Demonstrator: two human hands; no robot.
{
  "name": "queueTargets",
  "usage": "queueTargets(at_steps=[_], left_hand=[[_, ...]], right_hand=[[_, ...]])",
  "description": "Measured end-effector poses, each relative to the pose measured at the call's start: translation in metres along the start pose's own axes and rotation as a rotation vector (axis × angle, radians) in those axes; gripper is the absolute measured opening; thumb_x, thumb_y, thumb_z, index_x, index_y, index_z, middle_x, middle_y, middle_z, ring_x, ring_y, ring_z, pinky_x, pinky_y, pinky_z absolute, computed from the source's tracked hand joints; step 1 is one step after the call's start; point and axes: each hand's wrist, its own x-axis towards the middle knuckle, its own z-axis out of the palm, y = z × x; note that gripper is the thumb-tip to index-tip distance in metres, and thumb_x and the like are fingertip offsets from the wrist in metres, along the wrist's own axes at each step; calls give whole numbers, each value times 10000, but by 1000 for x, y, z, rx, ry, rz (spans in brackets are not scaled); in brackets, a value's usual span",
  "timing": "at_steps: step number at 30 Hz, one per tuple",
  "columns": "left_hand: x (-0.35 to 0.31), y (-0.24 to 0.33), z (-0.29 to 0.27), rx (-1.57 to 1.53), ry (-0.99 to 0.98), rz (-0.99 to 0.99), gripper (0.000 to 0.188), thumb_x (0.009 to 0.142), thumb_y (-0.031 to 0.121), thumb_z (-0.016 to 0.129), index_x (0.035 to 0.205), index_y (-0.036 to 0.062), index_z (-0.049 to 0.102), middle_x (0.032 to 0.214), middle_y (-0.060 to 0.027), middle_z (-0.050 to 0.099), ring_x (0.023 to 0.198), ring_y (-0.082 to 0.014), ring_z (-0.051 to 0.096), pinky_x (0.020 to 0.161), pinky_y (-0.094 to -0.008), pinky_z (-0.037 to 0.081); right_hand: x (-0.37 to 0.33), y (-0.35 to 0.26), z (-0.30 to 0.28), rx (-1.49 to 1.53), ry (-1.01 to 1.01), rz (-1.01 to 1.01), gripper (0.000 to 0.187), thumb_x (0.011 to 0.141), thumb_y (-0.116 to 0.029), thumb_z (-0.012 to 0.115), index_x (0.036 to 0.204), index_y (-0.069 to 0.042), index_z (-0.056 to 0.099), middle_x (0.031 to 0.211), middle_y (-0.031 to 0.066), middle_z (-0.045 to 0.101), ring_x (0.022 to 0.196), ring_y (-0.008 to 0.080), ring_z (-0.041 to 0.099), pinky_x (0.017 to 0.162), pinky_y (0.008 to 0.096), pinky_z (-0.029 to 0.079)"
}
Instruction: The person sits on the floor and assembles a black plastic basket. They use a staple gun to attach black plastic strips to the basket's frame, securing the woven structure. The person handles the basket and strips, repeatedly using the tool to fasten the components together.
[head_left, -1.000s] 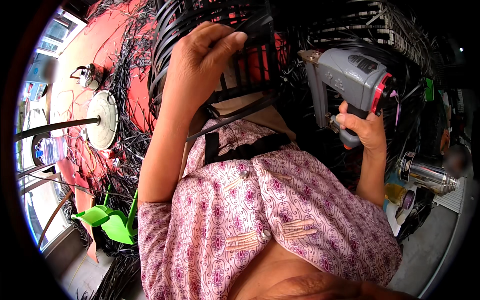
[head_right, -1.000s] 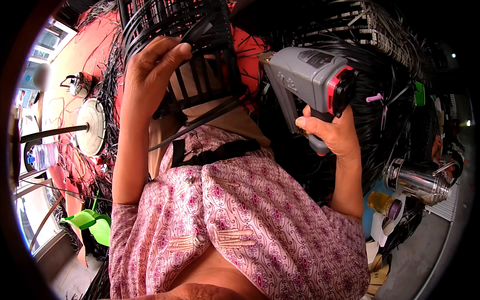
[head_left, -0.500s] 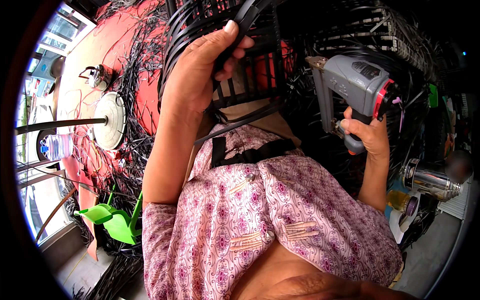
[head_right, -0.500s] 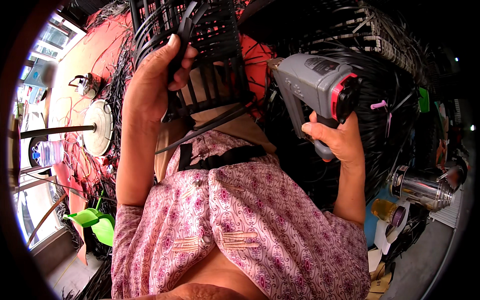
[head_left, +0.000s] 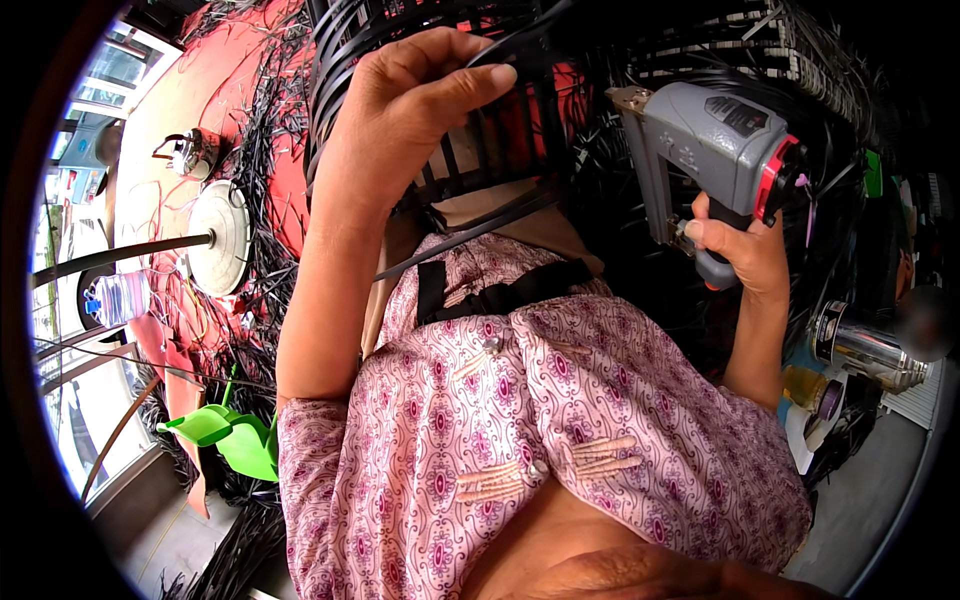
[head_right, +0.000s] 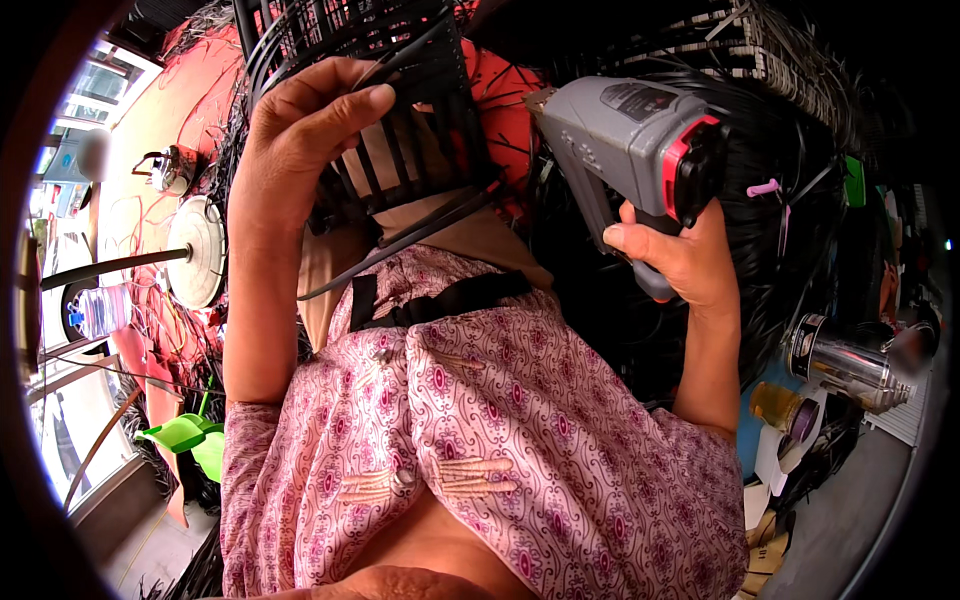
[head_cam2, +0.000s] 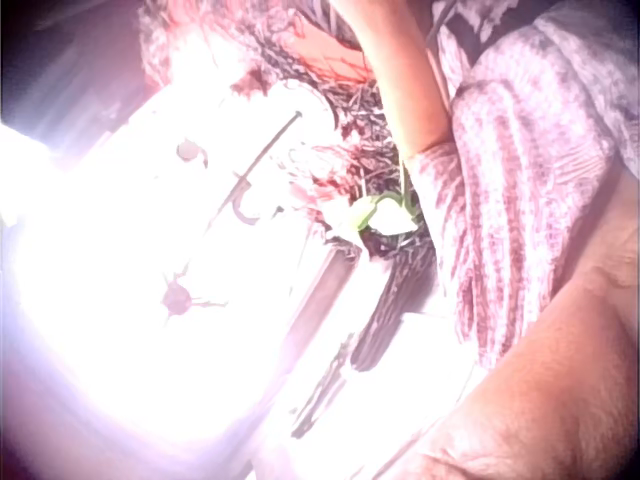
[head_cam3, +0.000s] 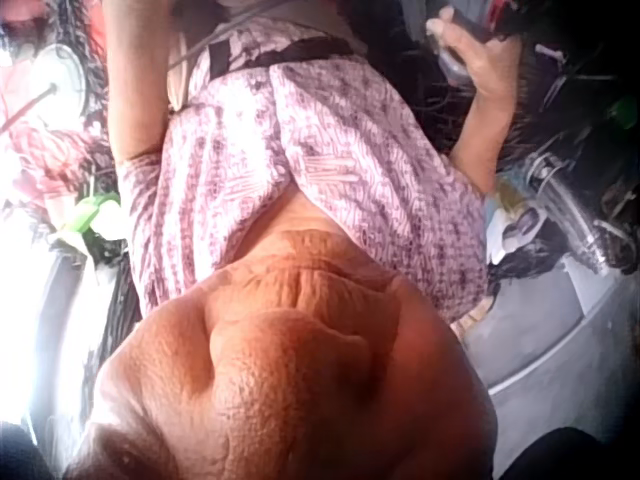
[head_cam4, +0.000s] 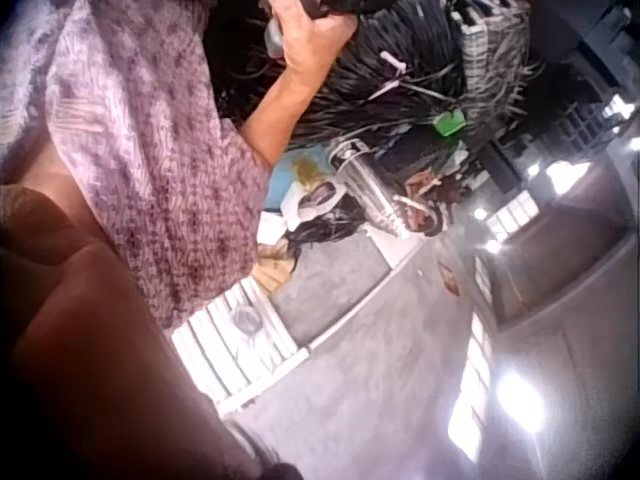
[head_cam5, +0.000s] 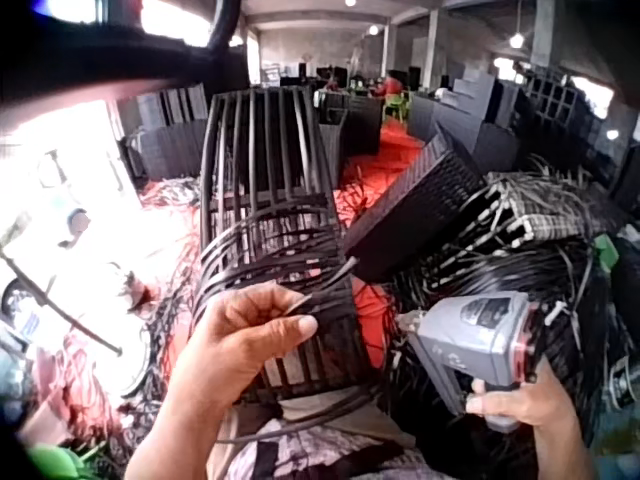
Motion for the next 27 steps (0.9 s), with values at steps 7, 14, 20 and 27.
queueTargets(at_steps=[7,14,20,27], left_hand=[[14,-14,-1,206,-95,81,193,871,133,703,1031,26,682,872,35,649,768,-48,549,719,-198,428],[22,-30,14,162,-42,63,216,833,-11,689,1048,-14,666,907,7,672,835,-50,590,775,-204,470],[24,-37,29,404,117,138,258,816,39,690,1074,29,686,777,21,629,746,-46,571,716,-206,454],[21,-42,37,595,259,183,303,797,92,722,1090,47,660,736,-38,652,675,-103,608,668,-258,483]], right_hand=[[-2,-1,3,-9,28,-48,311,678,-43,782,936,-29,611,770,-6,593,618,64,535,559,203,424],[0,-2,-1,-7,-9,-50,280,685,-40,777,913,-33,615,757,-10,589,618,61,531,555,204,417],[5,4,-6,-7,-59,-45,305,672,-47,788,926,-30,620,788,5,594,681,91,556,619,231,448],[11,6,-10,-74,-74,-53,420,659,-64,833,1020,-1,627,894,36,633,797,137,600,727,294,501]])
